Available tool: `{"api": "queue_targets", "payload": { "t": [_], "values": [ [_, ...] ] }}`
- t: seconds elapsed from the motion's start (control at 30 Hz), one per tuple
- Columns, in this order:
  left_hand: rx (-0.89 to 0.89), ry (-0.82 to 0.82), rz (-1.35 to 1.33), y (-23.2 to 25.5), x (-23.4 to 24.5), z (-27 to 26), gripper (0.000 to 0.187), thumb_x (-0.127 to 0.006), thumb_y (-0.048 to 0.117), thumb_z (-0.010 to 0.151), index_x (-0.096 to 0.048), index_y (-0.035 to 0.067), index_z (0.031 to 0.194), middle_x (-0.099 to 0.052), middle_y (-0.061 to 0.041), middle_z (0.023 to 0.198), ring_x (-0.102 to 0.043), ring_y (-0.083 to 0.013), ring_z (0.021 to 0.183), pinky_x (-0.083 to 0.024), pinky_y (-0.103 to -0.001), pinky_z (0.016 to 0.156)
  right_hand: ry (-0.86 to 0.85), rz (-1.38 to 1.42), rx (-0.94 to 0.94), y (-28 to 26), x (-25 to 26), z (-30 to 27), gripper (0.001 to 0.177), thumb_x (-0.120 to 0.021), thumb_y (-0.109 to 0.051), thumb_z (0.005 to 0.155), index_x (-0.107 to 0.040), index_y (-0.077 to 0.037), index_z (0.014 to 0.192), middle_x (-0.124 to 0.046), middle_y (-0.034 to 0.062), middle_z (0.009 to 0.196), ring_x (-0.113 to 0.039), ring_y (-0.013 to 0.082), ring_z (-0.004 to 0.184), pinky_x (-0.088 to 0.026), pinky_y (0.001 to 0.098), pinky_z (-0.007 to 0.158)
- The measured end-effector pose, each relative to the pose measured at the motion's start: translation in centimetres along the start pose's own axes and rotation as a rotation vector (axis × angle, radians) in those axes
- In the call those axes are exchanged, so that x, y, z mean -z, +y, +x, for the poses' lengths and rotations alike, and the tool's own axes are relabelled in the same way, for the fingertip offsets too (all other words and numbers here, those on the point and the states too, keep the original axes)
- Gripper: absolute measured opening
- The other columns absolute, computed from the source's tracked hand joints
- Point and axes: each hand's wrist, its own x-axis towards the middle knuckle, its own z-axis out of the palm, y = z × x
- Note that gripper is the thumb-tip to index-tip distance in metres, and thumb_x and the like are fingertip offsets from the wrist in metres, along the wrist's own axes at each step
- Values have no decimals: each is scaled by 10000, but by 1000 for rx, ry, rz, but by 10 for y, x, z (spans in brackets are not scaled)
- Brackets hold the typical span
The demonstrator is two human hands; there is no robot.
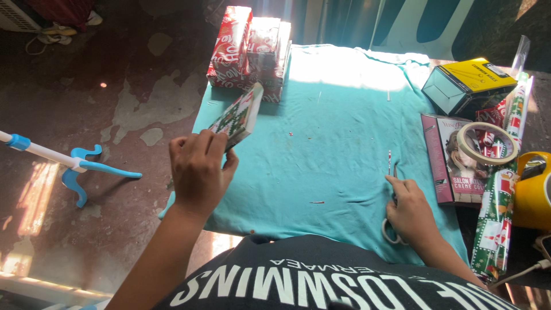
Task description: The person wraps a rectangular box with Christmas-themed wrapping paper. They fold the paper around the box, smooth the edges, and secure the seams with clear adhesive tape. The wrapped box is placed on a light blue cloth-covered table alongside other wrapped gifts.
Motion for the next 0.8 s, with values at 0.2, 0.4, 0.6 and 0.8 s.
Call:
{"api": "queue_targets", "payload": {
  "t": [0.2,0.4,0.6,0.8],
  "values": [
    [19,63,-148,13,4,-4,306,-815,124,817,-675,47,1078,-642,-63,933,-632,-242,891,-443,-433,899,-45,-81,-41,-22,-9,13,564,-690,-59,793,-631,-114,1351,-604,175,1112,-666,352,957,-534,451,863],
    [147,158,-358,9,14,-2,251,-782,84,877,-663,27,1092,-685,-89,960,-657,-272,936,-500,-418,848,-31,-93,-8,-36,-11,14,614,-707,-30,747,-620,-108,1349,-554,205,1229,-653,388,986,-533,469,869],
    [355,206,-673,4,11,9,136,-739,105,984,-652,23,1047,-731,-88,997,-745,-214,990,-564,-352,884,-63,86,-22,-65,-13,-1,694,-644,81,728,-554,-95,1393,-562,177,1206,-688,314,919,-554,421,841],
    [510,114,-879,3,-9,15,185,-752,124,951,-658,13,1065,-764,-91,1030,-752,-192,1052,-580,-319,891,-82,227,208,-85,-11,19,557,-615,75,809,-581,-87,1341,-615,140,1160,-693,273,951,-567,389,833]
  ]
}}
